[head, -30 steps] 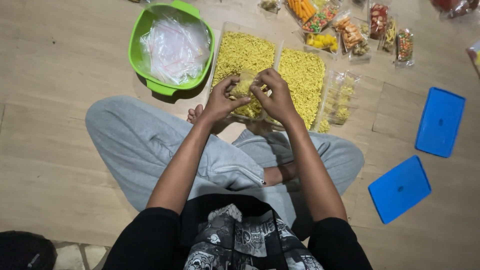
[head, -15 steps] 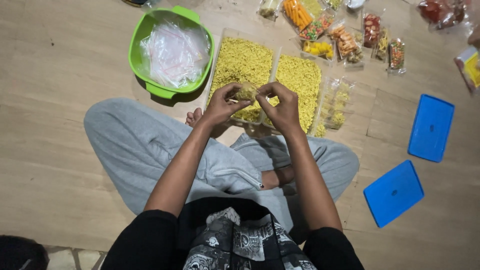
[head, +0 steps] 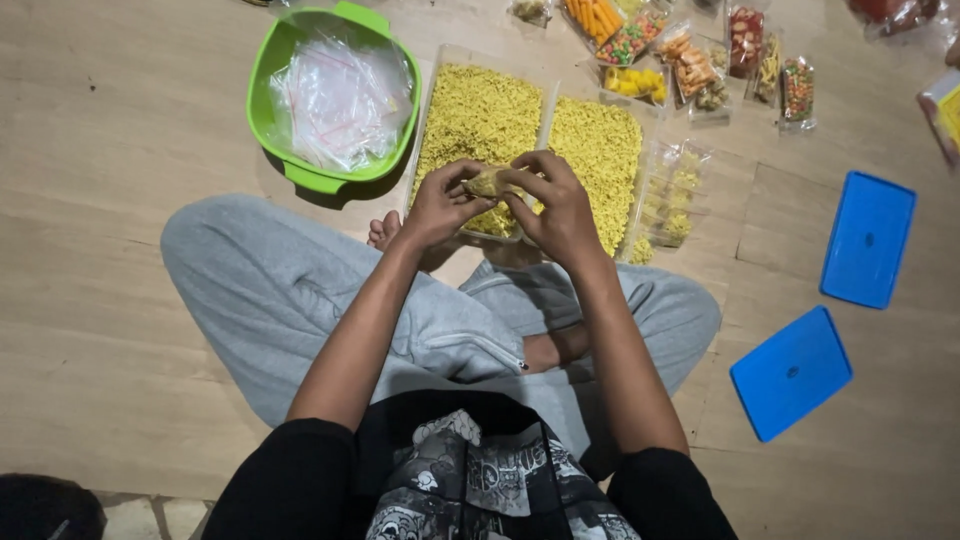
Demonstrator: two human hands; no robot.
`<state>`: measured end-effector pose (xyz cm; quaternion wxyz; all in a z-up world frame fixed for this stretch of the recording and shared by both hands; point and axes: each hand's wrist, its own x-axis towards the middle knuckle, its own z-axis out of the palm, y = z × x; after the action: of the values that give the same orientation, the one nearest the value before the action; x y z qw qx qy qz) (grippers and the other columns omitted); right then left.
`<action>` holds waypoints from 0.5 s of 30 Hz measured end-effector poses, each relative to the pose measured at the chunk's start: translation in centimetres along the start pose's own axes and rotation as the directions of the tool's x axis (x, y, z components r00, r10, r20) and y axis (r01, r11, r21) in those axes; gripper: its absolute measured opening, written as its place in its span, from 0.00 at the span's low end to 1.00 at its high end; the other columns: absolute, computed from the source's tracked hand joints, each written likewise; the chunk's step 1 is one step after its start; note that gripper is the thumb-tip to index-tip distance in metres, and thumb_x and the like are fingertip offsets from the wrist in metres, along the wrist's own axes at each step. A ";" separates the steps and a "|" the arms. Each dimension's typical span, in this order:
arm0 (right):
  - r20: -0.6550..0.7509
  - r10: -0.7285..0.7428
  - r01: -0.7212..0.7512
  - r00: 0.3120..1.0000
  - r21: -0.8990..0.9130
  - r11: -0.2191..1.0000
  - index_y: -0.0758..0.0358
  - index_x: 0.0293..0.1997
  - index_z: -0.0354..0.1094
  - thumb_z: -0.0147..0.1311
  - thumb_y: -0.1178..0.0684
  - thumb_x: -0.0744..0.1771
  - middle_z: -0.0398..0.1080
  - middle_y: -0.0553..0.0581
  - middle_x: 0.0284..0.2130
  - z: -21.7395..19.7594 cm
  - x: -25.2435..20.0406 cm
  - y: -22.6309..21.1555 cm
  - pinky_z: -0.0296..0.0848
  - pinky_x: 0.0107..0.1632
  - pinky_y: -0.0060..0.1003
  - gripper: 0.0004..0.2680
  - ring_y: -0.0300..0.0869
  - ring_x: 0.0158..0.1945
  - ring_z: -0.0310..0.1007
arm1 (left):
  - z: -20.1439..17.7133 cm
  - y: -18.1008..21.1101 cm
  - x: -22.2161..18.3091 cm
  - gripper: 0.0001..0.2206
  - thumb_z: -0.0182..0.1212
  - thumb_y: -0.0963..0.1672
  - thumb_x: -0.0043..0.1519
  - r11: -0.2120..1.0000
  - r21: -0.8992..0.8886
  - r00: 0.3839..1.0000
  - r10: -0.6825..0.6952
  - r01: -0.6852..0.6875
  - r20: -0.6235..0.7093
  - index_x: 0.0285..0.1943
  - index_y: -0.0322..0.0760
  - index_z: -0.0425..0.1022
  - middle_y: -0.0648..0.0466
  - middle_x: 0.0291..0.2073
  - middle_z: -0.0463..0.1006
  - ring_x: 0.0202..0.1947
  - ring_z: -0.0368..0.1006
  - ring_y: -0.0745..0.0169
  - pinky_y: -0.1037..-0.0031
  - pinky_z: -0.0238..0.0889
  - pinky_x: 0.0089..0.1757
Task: Packing small yellow snack noodles into individual plastic bags while sitting on the floor.
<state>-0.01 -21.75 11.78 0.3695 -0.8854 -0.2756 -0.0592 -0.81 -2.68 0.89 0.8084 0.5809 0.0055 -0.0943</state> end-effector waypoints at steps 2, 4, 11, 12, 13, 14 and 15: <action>0.008 0.019 -0.019 1.000 0.008 1.000 0.62 0.46 0.77 0.64 0.63 0.64 0.75 0.63 0.43 0.5 -0.3 0.7 0.75 0.50 0.52 0.08 0.60 0.48 0.75 | 0.1 0.5 -0.1 0.24 0.74 0.34 0.54 1.000 0.007 1.000 -0.002 0.002 0.014 0.59 0.36 0.75 0.43 0.49 0.77 0.49 0.76 0.57 0.67 0.77 0.49; 0.023 0.035 -0.036 0.999 0.019 0.999 0.64 0.46 0.77 0.64 0.63 0.65 0.75 0.65 0.43 0.7 -0.2 1.0 0.76 0.50 0.53 0.07 0.62 0.48 0.75 | 0.1 1.0 -0.2 0.23 0.73 0.34 0.54 1.000 0.013 1.000 -0.005 0.005 0.020 0.59 0.38 0.76 0.44 0.49 0.77 0.49 0.77 0.57 0.66 0.77 0.50; -0.028 0.049 -0.046 0.998 0.091 0.995 0.61 0.38 0.78 0.64 0.64 0.65 0.77 0.57 0.36 0.8 -0.1 1.0 0.78 0.45 0.47 0.03 0.55 0.43 0.79 | 0.4 2.0 -0.6 0.23 0.78 0.38 0.54 0.996 0.089 0.997 -0.026 0.020 0.073 0.59 0.40 0.77 0.46 0.45 0.78 0.45 0.77 0.60 0.69 0.77 0.43; -0.041 0.073 -0.068 0.996 0.118 0.991 0.60 0.38 0.78 0.64 0.65 0.65 0.77 0.54 0.34 1.0 -0.2 1.3 0.78 0.44 0.45 0.05 0.53 0.42 0.80 | 0.3 2.0 -0.6 0.21 0.78 0.39 0.54 0.991 0.126 0.995 -0.047 0.036 0.084 0.56 0.39 0.79 0.48 0.43 0.79 0.44 0.79 0.58 0.71 0.77 0.43; -0.045 0.074 -0.068 0.996 0.117 0.991 0.60 0.38 0.78 0.64 0.65 0.65 0.77 0.54 0.34 1.0 -0.3 1.2 0.78 0.44 0.45 0.05 0.53 0.42 0.80 | 0.5 2.4 -0.7 0.21 0.78 0.39 0.54 0.991 0.127 0.995 -0.046 0.035 0.088 0.56 0.39 0.79 0.48 0.43 0.79 0.44 0.79 0.58 0.71 0.77 0.43; -0.068 0.099 -0.088 0.993 0.155 0.984 0.58 0.38 0.78 0.64 0.65 0.65 0.77 0.53 0.34 0.9 -0.5 1.1 0.78 0.43 0.42 0.06 0.50 0.41 0.80 | 0.6 2.9 -0.8 0.20 0.77 0.39 0.54 0.990 0.135 0.995 -0.050 0.038 0.088 0.55 0.39 0.79 0.48 0.43 0.80 0.44 0.79 0.59 0.70 0.77 0.43; -0.086 0.123 -0.104 0.989 0.195 0.975 0.56 0.38 0.78 0.65 0.65 0.65 0.78 0.51 0.33 0.9 -0.7 0.9 0.78 0.42 0.39 0.07 0.48 0.40 0.80 | 0.8 3.3 -1.1 0.19 0.77 0.39 0.54 0.989 0.141 0.995 -0.054 0.042 0.082 0.54 0.38 0.79 0.48 0.42 0.81 0.44 0.79 0.59 0.70 0.77 0.42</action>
<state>-0.20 -22.01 10.36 0.4679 -0.8566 -0.2108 -0.0545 -1.44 -2.27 4.35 0.7630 0.6310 -0.0219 -0.1388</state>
